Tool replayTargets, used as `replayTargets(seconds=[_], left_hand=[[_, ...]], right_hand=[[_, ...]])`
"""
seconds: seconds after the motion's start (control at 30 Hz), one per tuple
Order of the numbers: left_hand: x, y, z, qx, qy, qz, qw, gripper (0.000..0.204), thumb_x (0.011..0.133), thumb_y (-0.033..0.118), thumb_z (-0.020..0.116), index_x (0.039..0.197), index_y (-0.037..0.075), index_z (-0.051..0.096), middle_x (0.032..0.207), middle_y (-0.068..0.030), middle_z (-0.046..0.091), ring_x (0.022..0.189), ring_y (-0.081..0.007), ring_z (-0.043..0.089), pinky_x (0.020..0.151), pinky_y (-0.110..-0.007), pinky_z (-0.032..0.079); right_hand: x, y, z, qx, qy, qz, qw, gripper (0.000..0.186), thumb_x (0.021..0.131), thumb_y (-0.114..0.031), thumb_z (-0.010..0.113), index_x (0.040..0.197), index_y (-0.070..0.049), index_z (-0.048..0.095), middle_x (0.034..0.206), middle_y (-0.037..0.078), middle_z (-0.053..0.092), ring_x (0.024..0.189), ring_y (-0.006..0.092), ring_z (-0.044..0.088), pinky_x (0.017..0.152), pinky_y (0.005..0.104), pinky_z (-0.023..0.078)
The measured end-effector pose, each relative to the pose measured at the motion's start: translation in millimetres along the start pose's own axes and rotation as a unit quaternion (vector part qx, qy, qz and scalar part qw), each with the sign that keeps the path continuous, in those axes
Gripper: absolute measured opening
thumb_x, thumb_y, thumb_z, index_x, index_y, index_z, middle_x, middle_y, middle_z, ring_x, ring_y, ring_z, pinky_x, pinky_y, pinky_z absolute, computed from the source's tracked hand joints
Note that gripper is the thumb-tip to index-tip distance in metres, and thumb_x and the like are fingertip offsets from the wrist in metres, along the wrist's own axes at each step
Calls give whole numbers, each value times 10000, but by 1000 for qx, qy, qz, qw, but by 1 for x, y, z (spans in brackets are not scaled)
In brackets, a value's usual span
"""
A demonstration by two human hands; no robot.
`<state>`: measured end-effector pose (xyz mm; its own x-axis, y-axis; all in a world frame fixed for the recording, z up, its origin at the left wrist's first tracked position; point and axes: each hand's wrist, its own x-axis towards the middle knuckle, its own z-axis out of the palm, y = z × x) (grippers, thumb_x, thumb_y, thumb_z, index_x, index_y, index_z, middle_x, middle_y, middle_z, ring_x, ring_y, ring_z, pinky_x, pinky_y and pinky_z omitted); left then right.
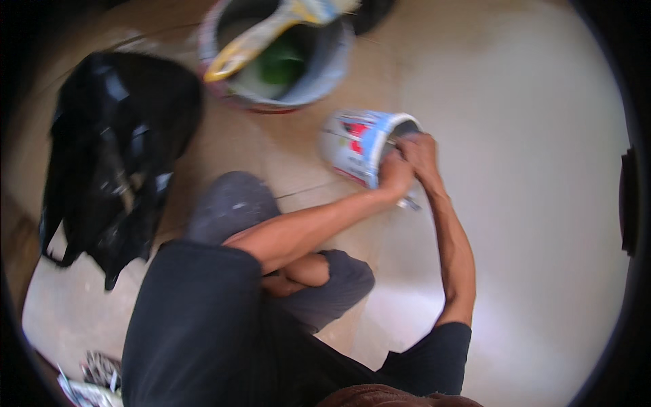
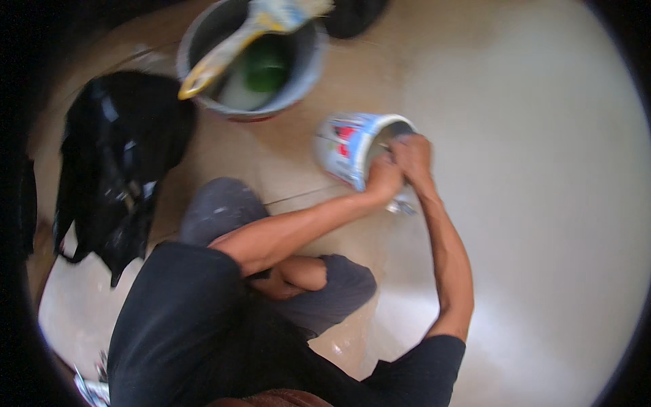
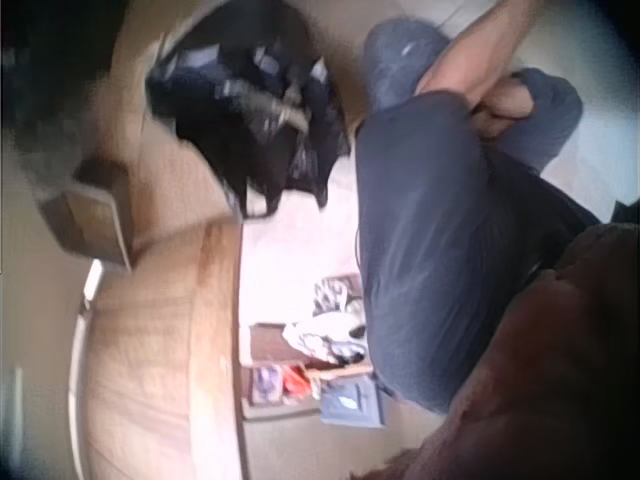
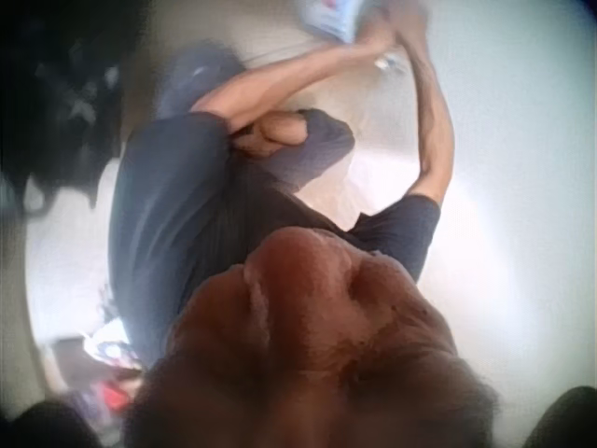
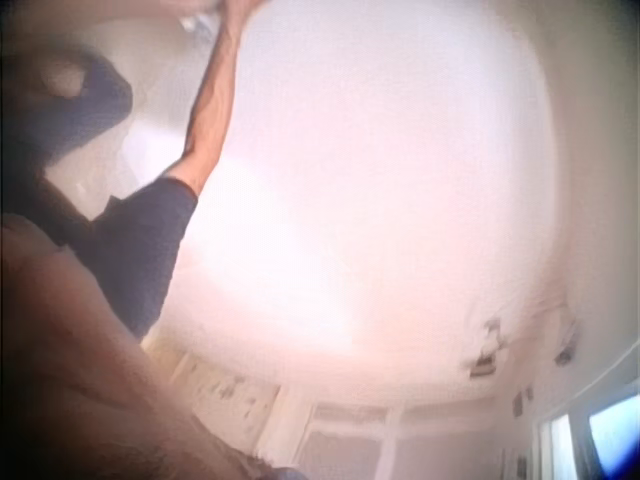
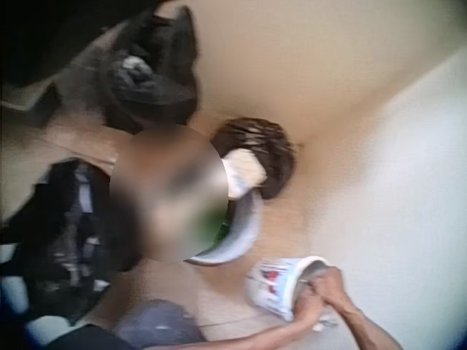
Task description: The person mixes a light-colored substance in a bucket and transfers it into a plastic bag.
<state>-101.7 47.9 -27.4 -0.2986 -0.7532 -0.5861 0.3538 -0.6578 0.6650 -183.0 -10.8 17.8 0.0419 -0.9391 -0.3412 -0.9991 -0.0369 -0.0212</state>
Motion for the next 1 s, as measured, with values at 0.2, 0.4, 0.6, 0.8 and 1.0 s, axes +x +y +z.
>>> replayTargets(seconds=[0.2,0.4,0.6,0.8,1.0], left_hand=[[5,4,10,-30,46,-73,996,425,996,310,450,1263,2,572,1258,-243,614,1213,-371,569,1031,-452,429],[19,5,8,-213,-6,-121,970,352,1009,209,379,1250,19,551,1187,-187,628,1025,-314,651,843,-442,530],[4,28,-11,-244,-24,-165,955,343,1016,196,434,1272,-23,495,1175,-204,605,1046,-269,613,787,-425,527],[0,23,-10,-156,-8,-83,984,308,1011,156,439,1258,20,561,955,-89,580,819,-192,592,683,-357,499],[-3,27,-15,-158,-64,-158,973,324,1015,158,426,1295,44,541,1049,-96,586,854,-197,597,667,-359,518]], right_hand=[[-3,-27,-12,59,-17,86,994,410,863,-349,638,702,27,674,564,172,579,510,217,521,553,407,440],[-48,-50,-45,223,-67,214,949,406,906,-365,626,948,32,696,756,86,661,655,150,549,595,341,444],[-84,-41,-58,242,-111,124,956,451,759,-226,761,1132,-20,614,699,-23,551,620,92,504,572,269,422],[-87,-28,-62,160,-10,109,981,400,694,-184,741,1048,-24,645,690,67,595,606,174,568,586,324,469],[-86,-35,-70,232,28,126,964,286,706,-171,697,912,25,659,710,124,659,618,189,636,608,321,496]])
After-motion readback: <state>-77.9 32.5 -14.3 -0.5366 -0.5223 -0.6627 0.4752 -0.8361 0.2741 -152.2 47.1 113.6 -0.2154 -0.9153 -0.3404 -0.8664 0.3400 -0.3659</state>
